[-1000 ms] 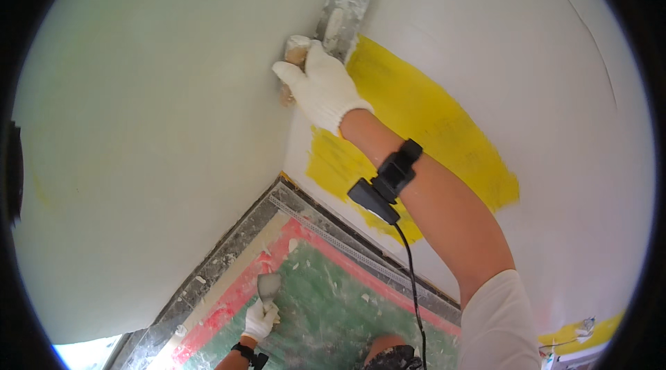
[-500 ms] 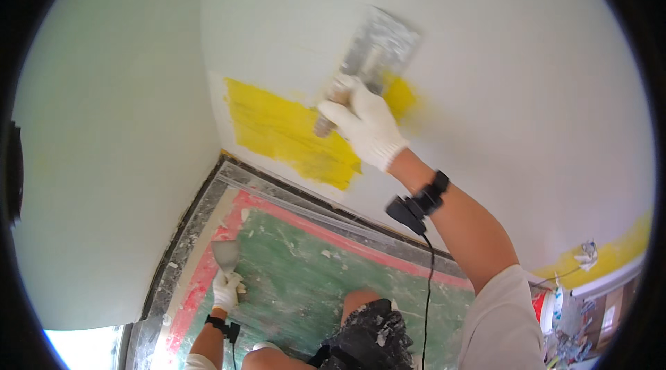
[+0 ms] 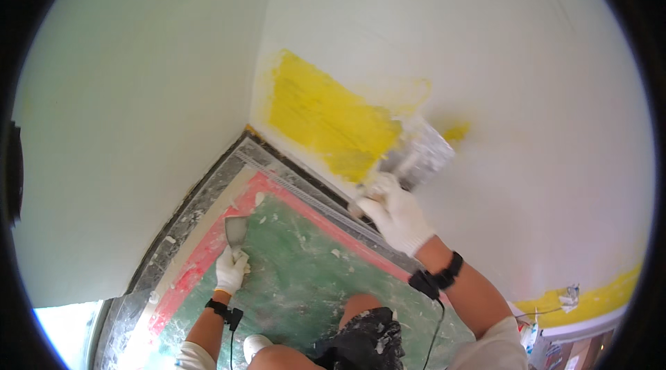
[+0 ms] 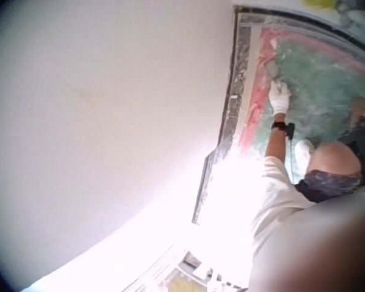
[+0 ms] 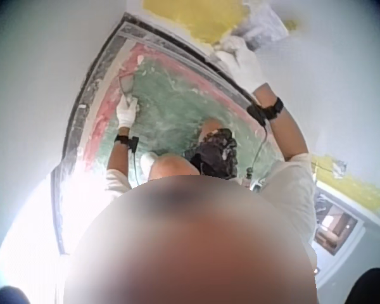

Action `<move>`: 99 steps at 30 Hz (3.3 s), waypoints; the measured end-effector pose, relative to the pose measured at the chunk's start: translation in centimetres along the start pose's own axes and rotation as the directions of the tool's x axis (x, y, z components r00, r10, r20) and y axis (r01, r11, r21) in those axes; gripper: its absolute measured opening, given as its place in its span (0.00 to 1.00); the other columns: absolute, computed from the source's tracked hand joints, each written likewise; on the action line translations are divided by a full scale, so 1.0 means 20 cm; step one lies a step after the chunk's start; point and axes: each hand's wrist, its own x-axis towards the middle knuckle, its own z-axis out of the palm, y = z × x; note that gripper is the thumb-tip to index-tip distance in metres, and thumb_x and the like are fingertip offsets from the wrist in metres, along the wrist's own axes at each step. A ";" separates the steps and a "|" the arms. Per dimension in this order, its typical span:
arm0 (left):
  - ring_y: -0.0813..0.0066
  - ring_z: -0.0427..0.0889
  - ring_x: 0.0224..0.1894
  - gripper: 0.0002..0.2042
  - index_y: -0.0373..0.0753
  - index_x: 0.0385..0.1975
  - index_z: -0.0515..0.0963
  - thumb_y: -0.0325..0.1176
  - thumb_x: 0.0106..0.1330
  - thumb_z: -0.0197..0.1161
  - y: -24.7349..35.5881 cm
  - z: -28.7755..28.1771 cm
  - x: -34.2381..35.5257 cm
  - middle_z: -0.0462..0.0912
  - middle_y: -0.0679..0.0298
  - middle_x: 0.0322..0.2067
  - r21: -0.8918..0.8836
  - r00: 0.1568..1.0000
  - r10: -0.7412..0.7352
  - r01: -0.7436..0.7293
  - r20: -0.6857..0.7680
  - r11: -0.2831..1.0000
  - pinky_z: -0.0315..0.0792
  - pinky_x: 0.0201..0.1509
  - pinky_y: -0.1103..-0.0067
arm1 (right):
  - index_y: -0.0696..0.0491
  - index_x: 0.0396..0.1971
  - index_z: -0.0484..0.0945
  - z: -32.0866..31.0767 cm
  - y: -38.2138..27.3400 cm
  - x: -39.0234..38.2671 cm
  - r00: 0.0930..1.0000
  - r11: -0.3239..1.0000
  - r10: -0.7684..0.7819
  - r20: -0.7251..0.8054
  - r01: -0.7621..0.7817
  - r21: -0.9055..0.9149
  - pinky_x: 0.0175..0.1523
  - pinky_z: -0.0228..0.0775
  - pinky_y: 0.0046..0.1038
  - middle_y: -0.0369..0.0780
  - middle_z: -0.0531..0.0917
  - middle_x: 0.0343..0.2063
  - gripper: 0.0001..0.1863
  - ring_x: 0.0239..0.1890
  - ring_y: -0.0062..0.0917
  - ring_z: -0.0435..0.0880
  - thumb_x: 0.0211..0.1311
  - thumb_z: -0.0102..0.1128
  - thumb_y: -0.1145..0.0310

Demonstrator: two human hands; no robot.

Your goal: Applying and smoothing plaster on a wall surface using a trowel and putty knife.

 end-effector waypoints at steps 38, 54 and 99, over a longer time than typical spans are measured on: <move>0.79 0.80 0.23 0.07 0.34 0.45 0.75 0.24 0.71 0.63 0.06 -0.02 -0.07 0.82 0.64 0.32 -0.136 0.998 0.008 -0.001 0.055 0.991 0.77 0.24 0.80 | 0.55 0.50 0.77 -0.19 0.44 -0.07 0.982 0.957 0.103 -0.157 -0.055 0.285 0.58 0.76 0.32 0.40 0.85 0.41 0.14 0.48 0.29 0.87 0.70 0.64 0.66; 0.79 0.79 0.25 0.17 0.35 0.42 0.79 0.43 0.70 0.72 1.28 0.31 -0.51 0.83 0.64 0.31 0.029 0.076 -0.043 0.172 0.996 0.985 0.74 0.28 0.80 | 0.54 0.33 0.75 -0.37 -0.06 -0.74 0.998 -0.403 -0.012 0.067 -0.066 0.913 0.23 0.69 0.32 0.40 0.75 0.19 0.11 0.19 0.27 0.75 0.47 0.63 0.75; 0.60 0.79 0.35 0.30 0.30 0.68 0.69 0.48 0.76 0.62 2.13 1.19 -0.32 0.80 0.52 0.40 -0.017 0.362 0.011 0.015 0.932 1.000 0.75 0.42 0.63 | 0.56 0.42 0.89 -0.06 1.43 -4.11 -0.297 -0.308 0.928 0.226 -0.951 0.016 0.46 0.81 0.46 0.52 0.90 0.41 0.17 0.42 0.46 0.91 0.60 0.63 0.61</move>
